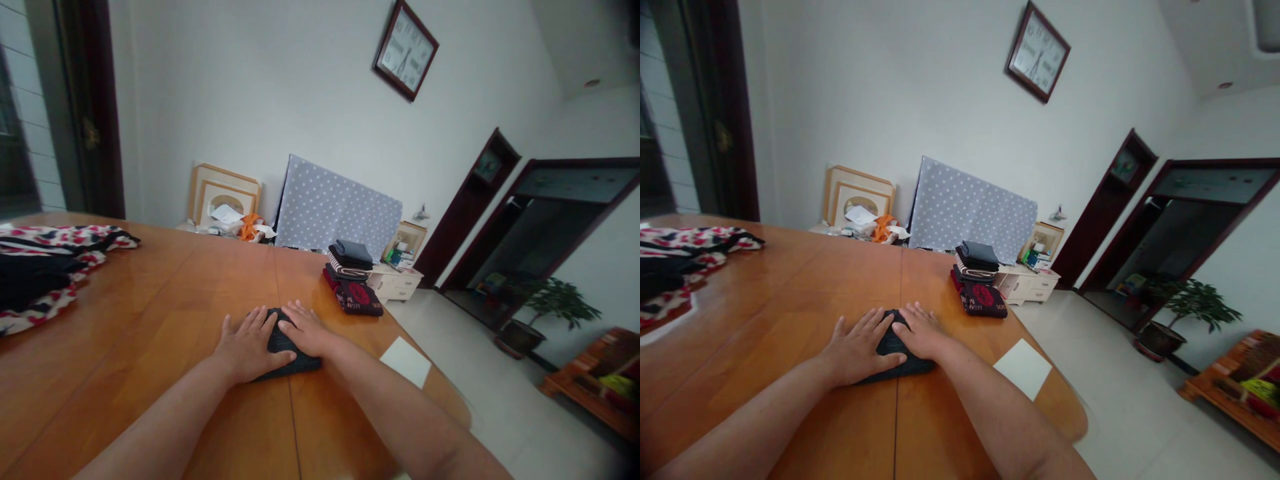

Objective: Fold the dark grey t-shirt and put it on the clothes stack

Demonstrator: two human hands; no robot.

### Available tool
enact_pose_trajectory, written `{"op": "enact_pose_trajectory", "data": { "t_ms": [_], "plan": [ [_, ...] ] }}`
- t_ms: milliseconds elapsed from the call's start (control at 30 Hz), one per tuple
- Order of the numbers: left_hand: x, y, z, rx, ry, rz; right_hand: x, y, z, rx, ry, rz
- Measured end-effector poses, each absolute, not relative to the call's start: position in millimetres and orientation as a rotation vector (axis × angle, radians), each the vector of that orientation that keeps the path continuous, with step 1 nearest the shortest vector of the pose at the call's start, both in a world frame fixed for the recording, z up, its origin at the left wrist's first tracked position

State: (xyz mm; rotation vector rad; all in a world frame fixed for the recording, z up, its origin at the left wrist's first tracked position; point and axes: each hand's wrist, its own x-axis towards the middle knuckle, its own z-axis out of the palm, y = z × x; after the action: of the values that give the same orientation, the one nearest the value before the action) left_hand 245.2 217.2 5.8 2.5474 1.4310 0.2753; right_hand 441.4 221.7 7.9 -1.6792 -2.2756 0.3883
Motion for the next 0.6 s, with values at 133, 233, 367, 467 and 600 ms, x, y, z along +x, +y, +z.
{"op": "enact_pose_trajectory", "data": {
  "t_ms": [133,233,367,467,600],
  "plan": [
    [245.3,217.4,5.1,2.531,1.436,0.280,481.4,234.2,11.6,-1.645,-2.011,0.121],
    [245.6,218.1,4.8,2.523,1.430,0.273,529.7,246.4,19.6,-1.844,-1.762,-0.100],
    [245.8,219.9,4.1,2.515,1.425,0.283,588.6,252.6,28.4,-2.140,-1.581,-0.223],
    [245.6,220.8,3.8,2.515,1.416,0.284,608.2,249.7,21.7,-2.220,-1.590,-0.168],
    [245.8,220.7,4.5,2.509,1.412,0.277,603.8,246.0,4.1,-2.350,-1.675,-0.220]
  ]
}}
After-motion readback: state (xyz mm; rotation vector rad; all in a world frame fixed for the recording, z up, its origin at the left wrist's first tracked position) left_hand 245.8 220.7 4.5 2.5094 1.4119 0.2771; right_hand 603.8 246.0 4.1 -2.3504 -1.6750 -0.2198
